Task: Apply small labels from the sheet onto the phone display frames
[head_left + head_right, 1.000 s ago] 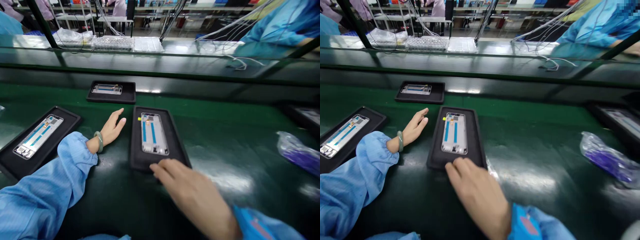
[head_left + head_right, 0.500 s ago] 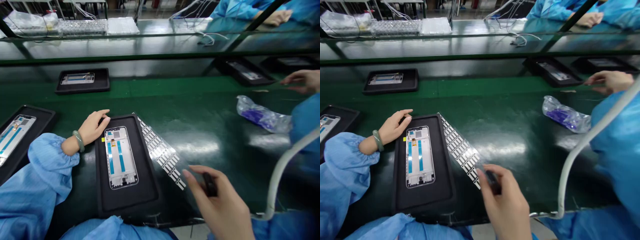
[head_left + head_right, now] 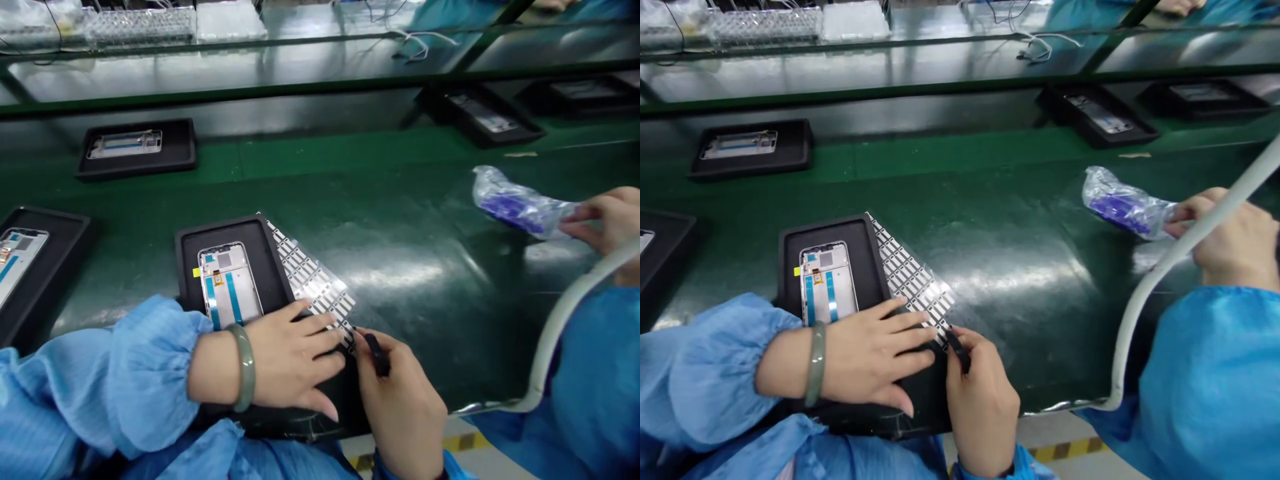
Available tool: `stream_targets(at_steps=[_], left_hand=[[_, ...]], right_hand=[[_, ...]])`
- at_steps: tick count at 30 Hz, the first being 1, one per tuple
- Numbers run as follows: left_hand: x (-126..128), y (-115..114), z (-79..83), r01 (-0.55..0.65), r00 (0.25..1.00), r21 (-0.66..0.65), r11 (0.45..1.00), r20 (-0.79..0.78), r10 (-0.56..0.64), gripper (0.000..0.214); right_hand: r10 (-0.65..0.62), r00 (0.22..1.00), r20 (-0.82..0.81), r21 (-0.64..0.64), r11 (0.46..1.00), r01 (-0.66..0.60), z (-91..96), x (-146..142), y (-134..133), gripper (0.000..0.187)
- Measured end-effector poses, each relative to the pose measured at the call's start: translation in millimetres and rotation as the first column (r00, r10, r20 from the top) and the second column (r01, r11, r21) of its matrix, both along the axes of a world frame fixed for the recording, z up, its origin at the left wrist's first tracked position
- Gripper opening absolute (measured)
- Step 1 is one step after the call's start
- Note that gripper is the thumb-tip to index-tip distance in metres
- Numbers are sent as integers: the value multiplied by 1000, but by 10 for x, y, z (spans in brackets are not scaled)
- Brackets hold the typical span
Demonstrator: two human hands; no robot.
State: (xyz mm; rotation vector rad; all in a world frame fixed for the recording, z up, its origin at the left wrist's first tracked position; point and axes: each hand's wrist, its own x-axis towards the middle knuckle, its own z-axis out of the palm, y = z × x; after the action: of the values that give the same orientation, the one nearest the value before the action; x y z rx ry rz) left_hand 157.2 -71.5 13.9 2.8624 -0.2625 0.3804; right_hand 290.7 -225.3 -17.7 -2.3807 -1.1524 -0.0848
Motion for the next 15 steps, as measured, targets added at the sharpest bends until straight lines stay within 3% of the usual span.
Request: stream_targets(at_steps=[3, 7, 12, 15], left_hand=[[44, -123, -137, -10, 1000, 36, 999, -8, 10, 64], [51, -127, -150, -24, 1000, 27, 999, -14, 24, 62], [60, -145, -123, -34, 999, 23, 999, -41, 35, 61], [53, -150, -113, -36, 998, 17, 999, -58, 37, 60]], right_hand=[[-73, 996, 42, -28, 997, 74, -31, -87, -25, 18], [-186, 983, 9, -30, 982, 186, -1, -188, 12, 19], [-318, 935, -159, -28, 948, 318, 107, -183, 83, 29], [-364, 854, -372, -7, 921, 390, 191, -95, 70, 33]])
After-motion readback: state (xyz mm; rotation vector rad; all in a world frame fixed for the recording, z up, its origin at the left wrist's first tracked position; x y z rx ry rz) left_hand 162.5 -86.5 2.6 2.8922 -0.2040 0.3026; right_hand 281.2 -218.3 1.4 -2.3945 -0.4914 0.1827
